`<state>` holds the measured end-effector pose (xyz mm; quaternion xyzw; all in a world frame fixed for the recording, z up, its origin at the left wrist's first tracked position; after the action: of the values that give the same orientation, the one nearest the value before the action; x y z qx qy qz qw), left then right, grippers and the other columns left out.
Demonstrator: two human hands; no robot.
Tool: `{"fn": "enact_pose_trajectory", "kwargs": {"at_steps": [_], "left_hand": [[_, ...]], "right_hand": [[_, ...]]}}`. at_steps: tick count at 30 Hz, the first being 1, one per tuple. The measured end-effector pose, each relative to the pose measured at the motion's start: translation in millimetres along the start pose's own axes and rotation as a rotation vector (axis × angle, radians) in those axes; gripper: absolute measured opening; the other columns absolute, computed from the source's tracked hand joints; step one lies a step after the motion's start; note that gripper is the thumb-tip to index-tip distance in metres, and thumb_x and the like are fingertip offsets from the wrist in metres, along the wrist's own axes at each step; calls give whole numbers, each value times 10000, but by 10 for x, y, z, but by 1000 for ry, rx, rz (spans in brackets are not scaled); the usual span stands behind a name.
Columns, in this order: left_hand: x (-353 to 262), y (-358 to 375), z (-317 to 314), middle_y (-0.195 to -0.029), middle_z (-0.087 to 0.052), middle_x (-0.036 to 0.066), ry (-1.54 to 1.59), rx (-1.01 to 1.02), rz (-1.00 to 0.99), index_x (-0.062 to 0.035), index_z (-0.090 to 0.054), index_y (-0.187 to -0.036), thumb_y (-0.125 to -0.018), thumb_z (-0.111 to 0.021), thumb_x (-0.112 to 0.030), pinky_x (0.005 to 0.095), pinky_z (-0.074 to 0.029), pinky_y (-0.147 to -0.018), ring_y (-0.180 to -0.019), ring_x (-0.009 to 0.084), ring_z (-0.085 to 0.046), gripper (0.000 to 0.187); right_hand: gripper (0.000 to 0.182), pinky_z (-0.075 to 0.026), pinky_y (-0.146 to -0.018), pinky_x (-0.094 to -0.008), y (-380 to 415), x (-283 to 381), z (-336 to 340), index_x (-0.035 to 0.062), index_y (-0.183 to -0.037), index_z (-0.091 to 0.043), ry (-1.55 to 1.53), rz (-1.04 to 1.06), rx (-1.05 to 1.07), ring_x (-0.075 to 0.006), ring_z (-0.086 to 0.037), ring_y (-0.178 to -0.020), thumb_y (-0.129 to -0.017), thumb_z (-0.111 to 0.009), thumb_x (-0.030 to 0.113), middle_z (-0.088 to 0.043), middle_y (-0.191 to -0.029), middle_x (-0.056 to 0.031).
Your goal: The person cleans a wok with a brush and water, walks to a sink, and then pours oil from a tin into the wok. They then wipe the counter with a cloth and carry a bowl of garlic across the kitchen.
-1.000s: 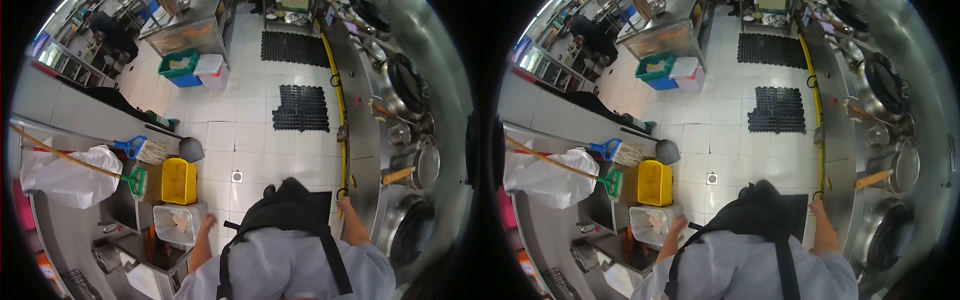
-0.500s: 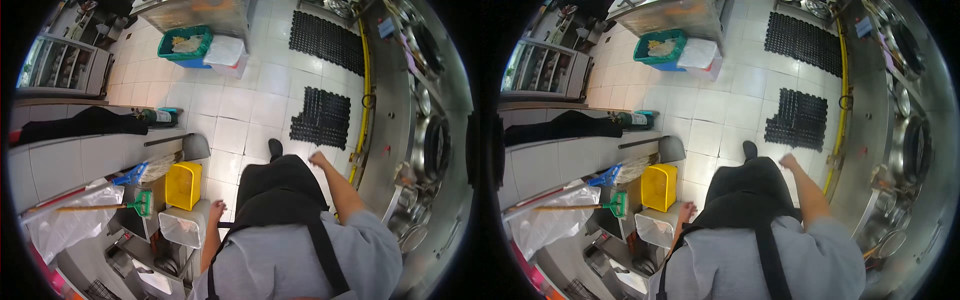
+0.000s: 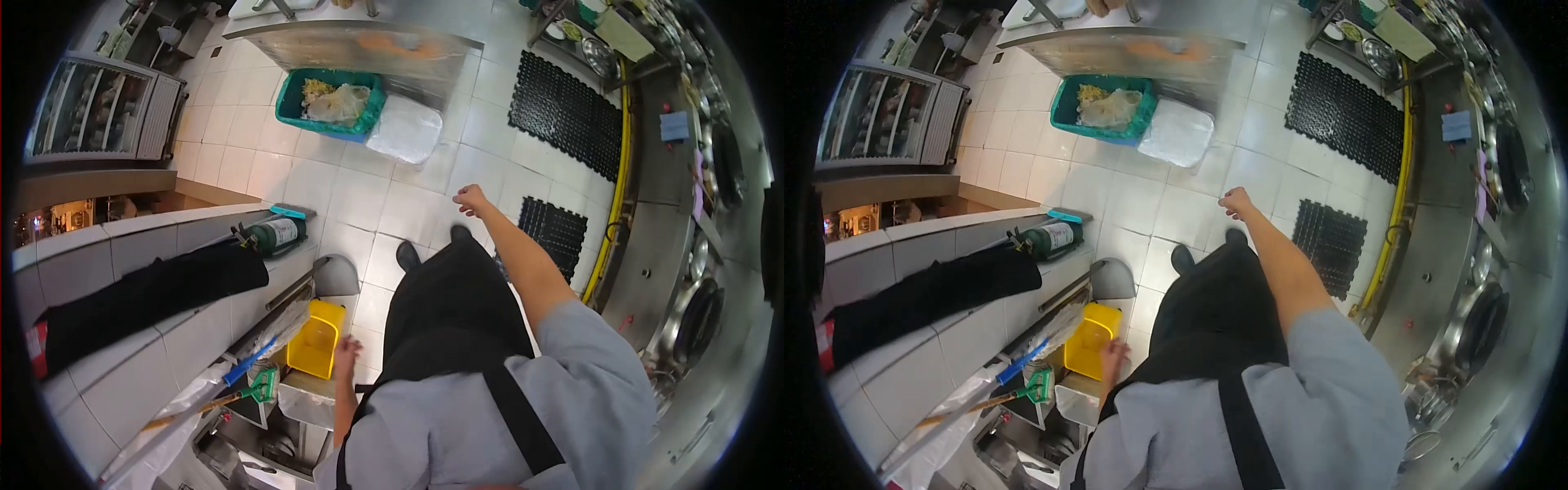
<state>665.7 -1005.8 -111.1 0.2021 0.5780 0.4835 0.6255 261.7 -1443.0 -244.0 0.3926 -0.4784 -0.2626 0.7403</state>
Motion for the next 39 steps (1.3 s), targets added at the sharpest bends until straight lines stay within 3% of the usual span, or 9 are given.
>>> {"fn": "enact_pose_trajectory", "kwargs": {"at_steps": [5,10,14,18,25,29,33,36,39], "left_hand": [[-1792,99,-24,-979,-652,58,185,-162,-207,9,-568,-1209,-938,-620,-154,276,-514,-779,-858,147,-647,320],[-1553,46,-227,-906,-657,57,-70,-132,-80,32,-597,-1181,-928,-626,-144,284,-518,-780,-852,142,-629,310],[-977,145,-401,-961,-706,103,-508,247,248,24,-623,-1174,-887,-665,-203,286,-517,-768,-928,180,-672,368],[-1705,-69,-725,-1076,-689,98,-29,321,422,-1,-607,-1215,-915,-646,-253,295,-508,-797,-960,200,-675,394],[-5076,-1243,-1177,-1093,-666,100,-569,7,-582,-7,-601,-1221,-921,-620,-147,327,-487,-905,-1028,180,-614,332],[-7255,-887,-1734,-1291,-566,131,-312,-153,-1280,13,-443,-1390,-878,-672,-99,325,-403,-1005,-1143,196,-549,571],[-8588,-289,-2471,-1138,-609,133,-13,-116,-1528,53,-541,-1222,-838,-698,-65,309,-459,-892,-1033,187,-585,431],[-9019,-464,-2808,-917,-615,114,51,110,-1495,28,-570,-1148,-861,-683,-94,323,-501,-796,-851,187,-610,332],[-9081,-598,-2941,-764,-569,97,184,120,-1508,8,-564,-1105,-879,-675,-123,313,-498,-705,-699,181,-581,284]], "right_hand": [[520,-484,-602,-417,-1430,366,-326,-20,-1152,-580,104,4,-89,-232,-639,-799,-719,-779,189,-630,-907,-135],[693,-473,-941,-421,-2333,657,-523,-120,-1230,-543,-209,-105,-333,-336,-586,-1098,-684,-820,206,-597,-1224,-263],[670,-482,-754,-428,-2612,872,-422,-65,-1220,-545,-590,-58,-92,-245,-568,-896,-714,-828,272,-612,-1063,-139],[367,-475,-633,-390,-2591,913,-502,-12,-983,-636,-381,148,-271,-231,-607,-735,-743,-779,225,-631,-837,-108],[201,-473,-727,-432,183,2508,496,1,-956,-628,115,1021,-148,-352,-593,-773,-792,-669,110,-621,-850,-182],[122,-482,-697,-303,903,3265,1936,6,-901,-645,-88,998,-92,-136,-600,-752,-803,-686,65,-639,-823,-55],[347,-486,-604,-294,630,4271,2981,-27,-914,-679,60,938,-334,-125,-604,-649,-727,-647,263,-652,-727,-62],[360,-501,-776,-255,-168,4925,3313,-7,-1059,-661,235,878,-215,-141,-622,-818,-787,-720,222,-664,-928,-87],[858,-377,-1098,-435,-493,5139,3347,106,-1507,-289,392,917,-644,-410,-473,-1282,-803,-733,312,-403,-1480,-207]]}}
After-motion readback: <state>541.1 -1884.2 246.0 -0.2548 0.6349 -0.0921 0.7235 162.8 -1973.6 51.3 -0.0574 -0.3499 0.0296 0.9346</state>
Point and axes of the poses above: each hand's wrist, its own y-axis away from the middle knuckle, its own z-axis out of the back of the hand, x = y × z, the point moved 3 cm from there along -y, towards the middle knuckle
